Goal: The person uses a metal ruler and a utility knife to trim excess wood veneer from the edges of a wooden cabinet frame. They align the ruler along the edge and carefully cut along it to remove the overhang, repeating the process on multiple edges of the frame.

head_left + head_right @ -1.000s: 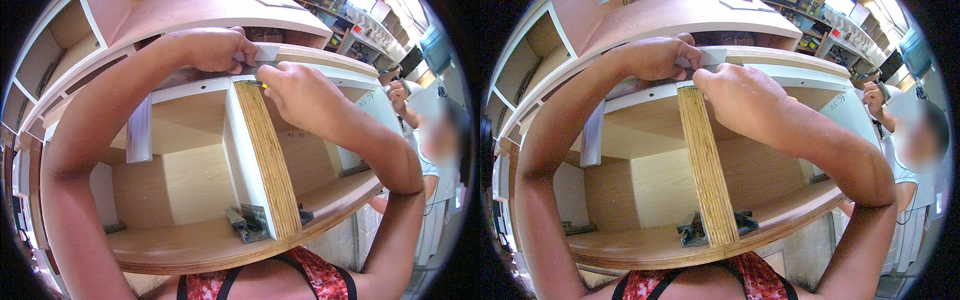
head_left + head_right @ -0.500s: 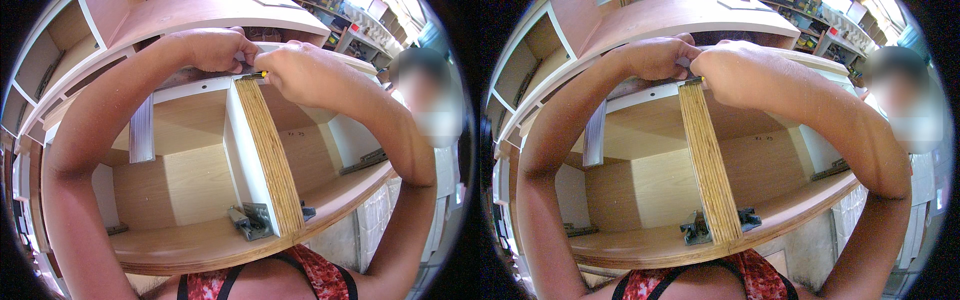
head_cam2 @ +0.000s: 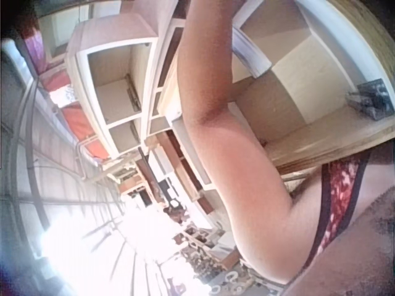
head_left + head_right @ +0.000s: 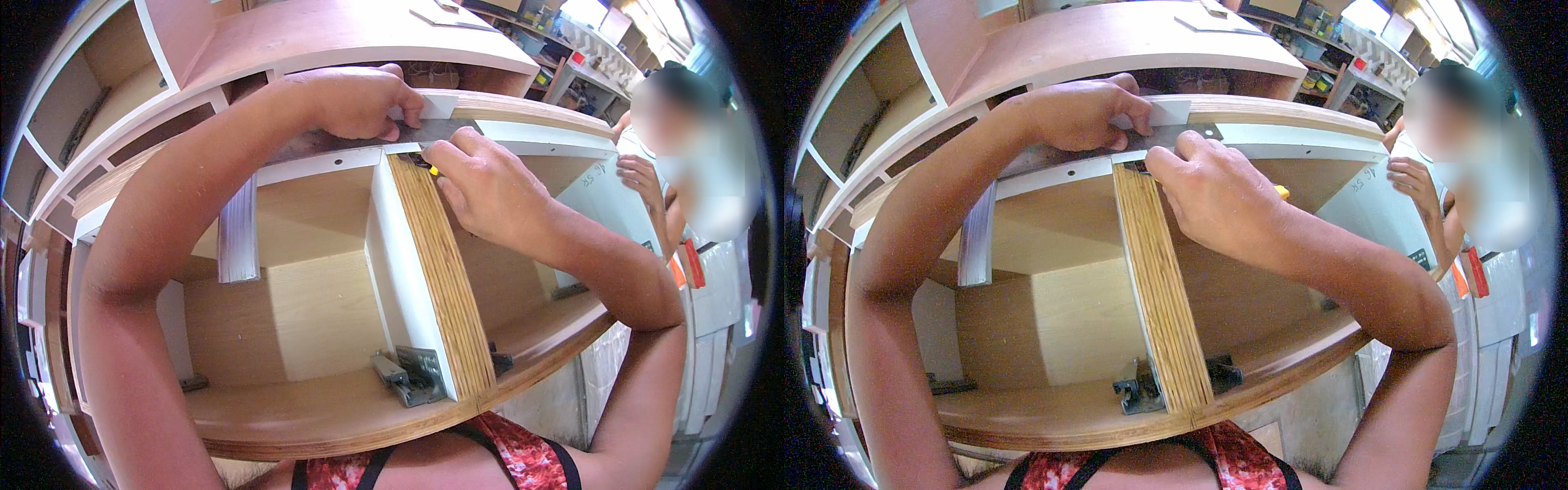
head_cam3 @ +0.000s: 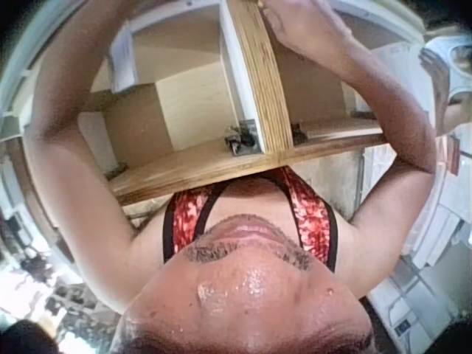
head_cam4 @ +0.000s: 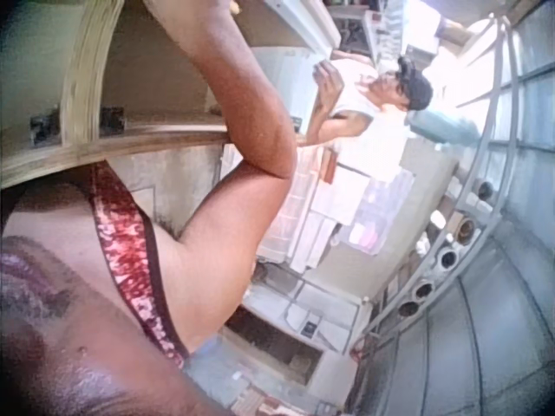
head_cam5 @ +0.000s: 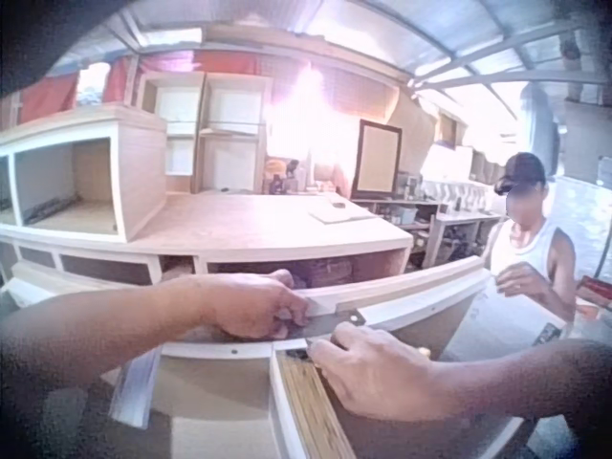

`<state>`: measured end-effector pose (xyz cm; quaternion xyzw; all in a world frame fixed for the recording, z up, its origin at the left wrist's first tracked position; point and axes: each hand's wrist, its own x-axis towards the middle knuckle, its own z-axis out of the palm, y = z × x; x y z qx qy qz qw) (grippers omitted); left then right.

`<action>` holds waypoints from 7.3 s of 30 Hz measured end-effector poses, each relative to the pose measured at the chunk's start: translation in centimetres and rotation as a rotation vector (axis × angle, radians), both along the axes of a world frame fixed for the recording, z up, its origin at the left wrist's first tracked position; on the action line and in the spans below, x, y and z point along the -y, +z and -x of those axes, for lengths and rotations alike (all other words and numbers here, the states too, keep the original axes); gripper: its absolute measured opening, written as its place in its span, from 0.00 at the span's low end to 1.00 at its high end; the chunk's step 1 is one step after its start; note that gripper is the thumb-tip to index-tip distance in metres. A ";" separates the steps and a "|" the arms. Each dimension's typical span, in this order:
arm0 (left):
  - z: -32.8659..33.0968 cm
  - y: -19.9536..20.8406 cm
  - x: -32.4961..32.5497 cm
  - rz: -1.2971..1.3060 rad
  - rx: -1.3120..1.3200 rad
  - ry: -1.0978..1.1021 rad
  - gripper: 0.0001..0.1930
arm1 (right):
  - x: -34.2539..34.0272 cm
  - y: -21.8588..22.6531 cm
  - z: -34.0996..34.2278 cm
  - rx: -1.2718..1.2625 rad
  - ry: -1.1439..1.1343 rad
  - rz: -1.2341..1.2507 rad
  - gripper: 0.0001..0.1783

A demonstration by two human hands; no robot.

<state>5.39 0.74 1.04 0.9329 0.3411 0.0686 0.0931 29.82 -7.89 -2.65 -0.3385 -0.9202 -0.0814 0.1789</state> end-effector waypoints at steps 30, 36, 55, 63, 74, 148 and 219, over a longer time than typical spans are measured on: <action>0.8 -0.6 -1.0 -0.008 0.005 -0.044 0.15 | -3.6 8.8 3.4 0.305 -0.073 0.391 0.15; 1.2 -0.6 -1.6 -0.016 -0.001 -0.086 0.16 | -3.9 7.5 2.1 0.236 0.005 0.355 0.15; 0.5 0.2 -0.5 0.051 -0.016 0.011 0.19 | -4.4 4.2 -0.8 0.188 0.089 0.050 0.16; -0.2 0.5 0.2 0.056 -0.038 0.040 0.23 | -7.9 7.8 0.2 0.114 0.130 0.303 0.14; -0.6 0.2 0.0 0.080 0.012 -0.046 0.18 | -5.4 8.4 -2.5 0.277 0.207 0.211 0.11; 2.6 0.3 2.0 -0.024 0.226 0.203 0.40 | 0.9 12.5 -4.7 0.427 0.017 -0.028 0.09; 5.6 3.8 11.5 0.040 0.591 0.706 0.20 | -7.4 4.2 -4.0 -0.195 0.014 0.992 0.39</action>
